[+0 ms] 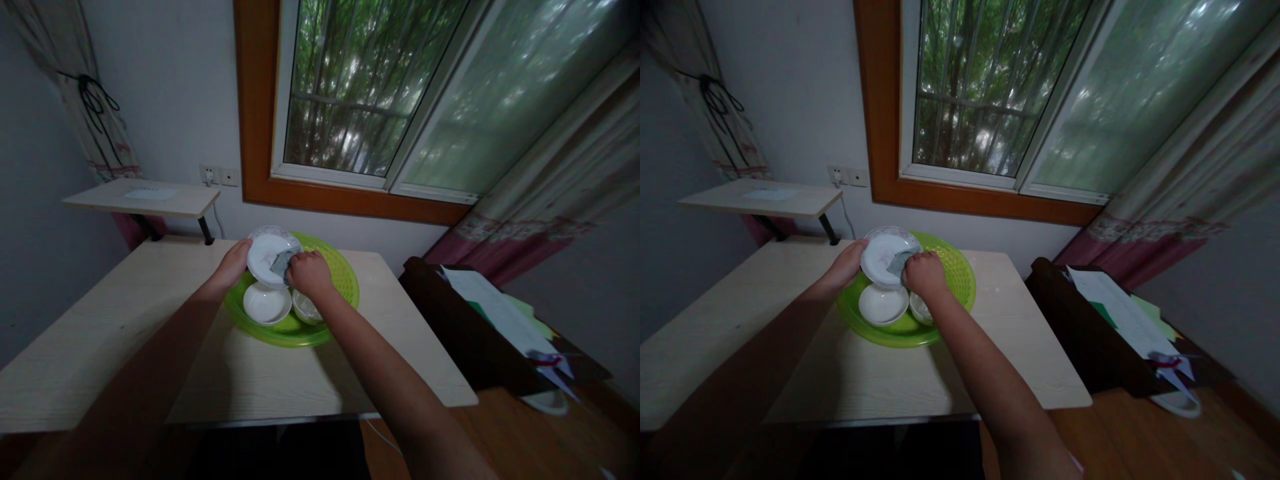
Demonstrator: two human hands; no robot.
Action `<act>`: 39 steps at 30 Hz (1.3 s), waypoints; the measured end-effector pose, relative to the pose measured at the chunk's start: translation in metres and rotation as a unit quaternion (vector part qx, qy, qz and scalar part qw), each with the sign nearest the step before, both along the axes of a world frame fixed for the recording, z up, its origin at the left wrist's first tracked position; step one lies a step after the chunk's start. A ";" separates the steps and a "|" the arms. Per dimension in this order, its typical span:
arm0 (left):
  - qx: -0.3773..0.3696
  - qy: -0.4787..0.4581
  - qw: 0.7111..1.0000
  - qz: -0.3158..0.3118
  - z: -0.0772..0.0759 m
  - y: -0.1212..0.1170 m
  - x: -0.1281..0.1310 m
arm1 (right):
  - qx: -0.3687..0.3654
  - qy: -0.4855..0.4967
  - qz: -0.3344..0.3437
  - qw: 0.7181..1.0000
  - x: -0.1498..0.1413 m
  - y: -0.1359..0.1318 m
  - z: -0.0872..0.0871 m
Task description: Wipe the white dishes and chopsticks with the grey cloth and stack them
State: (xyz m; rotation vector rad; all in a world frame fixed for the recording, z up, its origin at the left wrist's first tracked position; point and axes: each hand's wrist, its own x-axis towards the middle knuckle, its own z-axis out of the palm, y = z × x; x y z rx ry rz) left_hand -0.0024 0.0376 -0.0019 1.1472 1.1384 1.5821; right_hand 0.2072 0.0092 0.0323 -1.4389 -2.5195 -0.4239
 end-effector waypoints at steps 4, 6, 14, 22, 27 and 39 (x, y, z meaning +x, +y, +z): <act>0.000 -0.009 1.000 0.008 0.001 -0.001 0.000 | -0.010 -0.012 0.028 0.999 0.000 -0.006 0.004; 0.001 -0.012 1.000 0.008 0.002 -0.001 0.000 | -0.014 -0.016 0.066 0.998 0.001 -0.008 0.004; 0.000 -0.018 1.000 -0.001 0.002 0.001 -0.001 | -0.025 0.013 0.229 0.973 0.002 -0.008 -0.003; 0.011 -0.016 0.999 -0.044 0.004 -0.001 0.001 | -0.036 0.087 0.321 0.942 0.000 -0.009 -0.011; -0.017 -0.042 0.998 -0.041 0.010 -0.005 0.004 | -0.048 0.076 0.306 0.948 -0.001 -0.008 -0.011; -0.006 -0.071 0.997 -0.040 -0.003 0.006 -0.003 | -0.012 0.159 0.266 0.951 0.005 -0.007 -0.002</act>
